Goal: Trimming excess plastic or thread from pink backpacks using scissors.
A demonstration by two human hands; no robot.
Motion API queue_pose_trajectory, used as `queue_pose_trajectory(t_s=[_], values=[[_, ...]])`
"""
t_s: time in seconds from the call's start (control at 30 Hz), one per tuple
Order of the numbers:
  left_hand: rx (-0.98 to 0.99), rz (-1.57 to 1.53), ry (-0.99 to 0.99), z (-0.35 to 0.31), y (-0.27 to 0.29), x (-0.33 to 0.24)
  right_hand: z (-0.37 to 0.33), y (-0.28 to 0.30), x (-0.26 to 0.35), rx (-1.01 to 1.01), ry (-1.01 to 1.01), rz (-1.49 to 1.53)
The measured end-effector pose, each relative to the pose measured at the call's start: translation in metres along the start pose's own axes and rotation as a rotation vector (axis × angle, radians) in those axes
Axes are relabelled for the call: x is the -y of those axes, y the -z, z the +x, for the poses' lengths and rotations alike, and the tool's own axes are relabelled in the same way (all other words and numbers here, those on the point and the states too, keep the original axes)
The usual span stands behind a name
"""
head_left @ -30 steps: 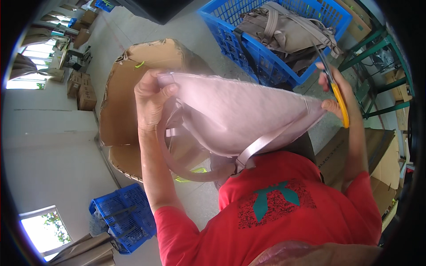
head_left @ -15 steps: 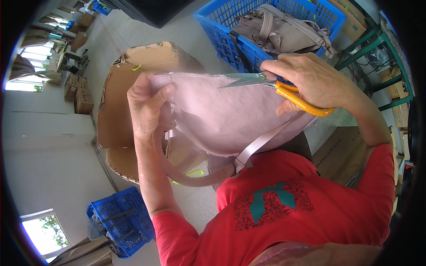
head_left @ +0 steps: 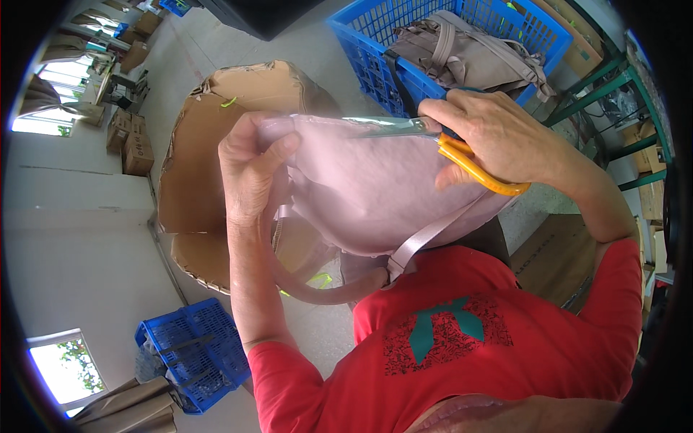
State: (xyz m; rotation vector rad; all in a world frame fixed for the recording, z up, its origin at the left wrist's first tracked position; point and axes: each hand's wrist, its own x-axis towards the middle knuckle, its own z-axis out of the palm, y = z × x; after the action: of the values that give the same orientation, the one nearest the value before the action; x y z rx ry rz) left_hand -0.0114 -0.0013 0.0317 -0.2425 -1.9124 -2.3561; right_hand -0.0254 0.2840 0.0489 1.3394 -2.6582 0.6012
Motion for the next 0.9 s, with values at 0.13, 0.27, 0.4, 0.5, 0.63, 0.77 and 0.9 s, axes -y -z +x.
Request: queue_pose_trajectory(t_s=[0.13, 0.27, 0.4, 0.5, 0.63, 0.77, 0.9], values=[[-0.013, 0.046, 0.018, -0.002, 0.004, 0.000, 0.003, 0.000, -0.001, 0.074, -0.023, -0.001], [-0.022, 0.054, 0.026, -0.002, 0.004, 0.001, 0.000, -0.011, -0.005, 0.056, 0.004, 0.051], [-0.004, 0.043, 0.028, -0.002, 0.003, 0.002, 0.007, -0.009, -0.001, -0.059, 0.063, -0.012], [0.001, 0.033, 0.001, -0.002, -0.003, 0.001, 0.012, -0.012, -0.001, -0.104, 0.090, -0.036], [-0.005, 0.032, 0.012, -0.002, 0.000, 0.004, 0.011, -0.017, -0.004, -0.060, 0.086, -0.001], [0.033, 0.035, 0.023, -0.002, 0.004, 0.002, 0.011, -0.018, -0.005, -0.090, 0.124, 0.063], [0.032, 0.020, 0.041, 0.002, 0.001, -0.002, 0.017, -0.006, -0.002, -0.065, 0.001, 0.267]])
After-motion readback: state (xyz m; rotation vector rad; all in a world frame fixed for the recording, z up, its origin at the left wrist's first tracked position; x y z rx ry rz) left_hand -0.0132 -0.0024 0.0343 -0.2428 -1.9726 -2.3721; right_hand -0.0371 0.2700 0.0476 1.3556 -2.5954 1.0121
